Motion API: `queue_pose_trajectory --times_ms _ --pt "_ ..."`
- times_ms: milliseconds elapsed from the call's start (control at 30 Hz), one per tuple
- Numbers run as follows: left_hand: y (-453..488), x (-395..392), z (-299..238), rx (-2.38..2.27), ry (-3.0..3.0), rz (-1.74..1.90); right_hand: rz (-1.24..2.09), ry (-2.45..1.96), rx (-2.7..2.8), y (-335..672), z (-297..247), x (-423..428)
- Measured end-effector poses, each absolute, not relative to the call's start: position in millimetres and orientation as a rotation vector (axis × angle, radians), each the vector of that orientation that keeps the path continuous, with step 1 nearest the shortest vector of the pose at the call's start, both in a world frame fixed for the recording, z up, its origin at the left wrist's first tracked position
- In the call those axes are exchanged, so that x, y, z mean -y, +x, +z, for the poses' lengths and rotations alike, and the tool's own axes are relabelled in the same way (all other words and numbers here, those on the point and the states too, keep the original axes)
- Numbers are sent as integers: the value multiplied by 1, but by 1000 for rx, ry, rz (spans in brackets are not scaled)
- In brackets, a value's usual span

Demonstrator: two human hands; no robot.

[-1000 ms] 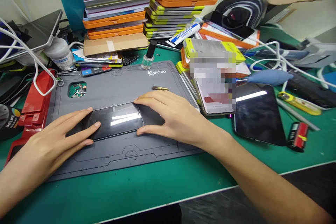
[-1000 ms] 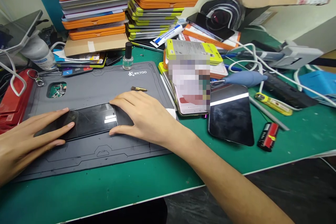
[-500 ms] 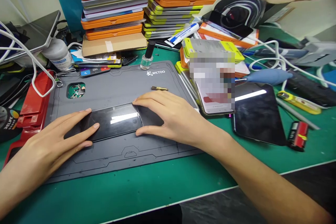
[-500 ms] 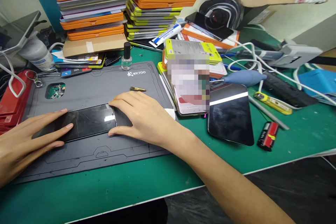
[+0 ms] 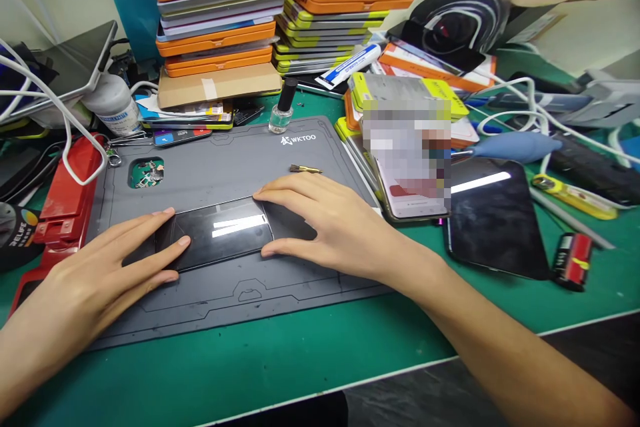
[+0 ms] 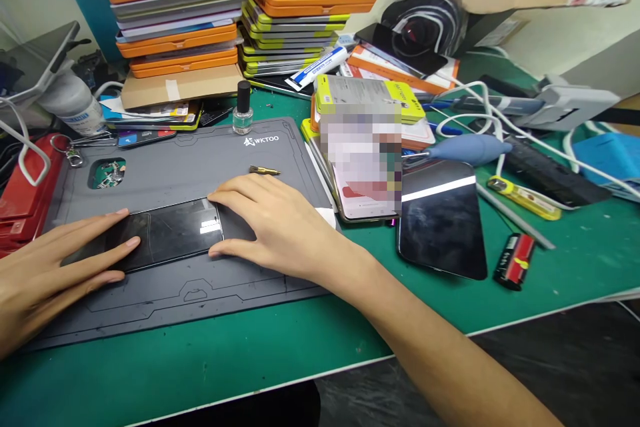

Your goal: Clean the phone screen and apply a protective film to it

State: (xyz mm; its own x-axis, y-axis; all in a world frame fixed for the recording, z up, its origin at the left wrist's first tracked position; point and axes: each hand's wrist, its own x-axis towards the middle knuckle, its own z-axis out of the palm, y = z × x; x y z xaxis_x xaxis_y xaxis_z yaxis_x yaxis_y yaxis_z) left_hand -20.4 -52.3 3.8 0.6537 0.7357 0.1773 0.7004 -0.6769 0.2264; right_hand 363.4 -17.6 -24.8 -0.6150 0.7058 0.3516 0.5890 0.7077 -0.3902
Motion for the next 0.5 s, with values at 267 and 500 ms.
queue_pose_trajectory --times_ms 267,500 --pt "-18 54 5 -1176 2753 383 348 -1017 2420 363 -24 18" --pt "-18 51 8 -1131 2871 336 344 -1034 2417 363 -25 18"
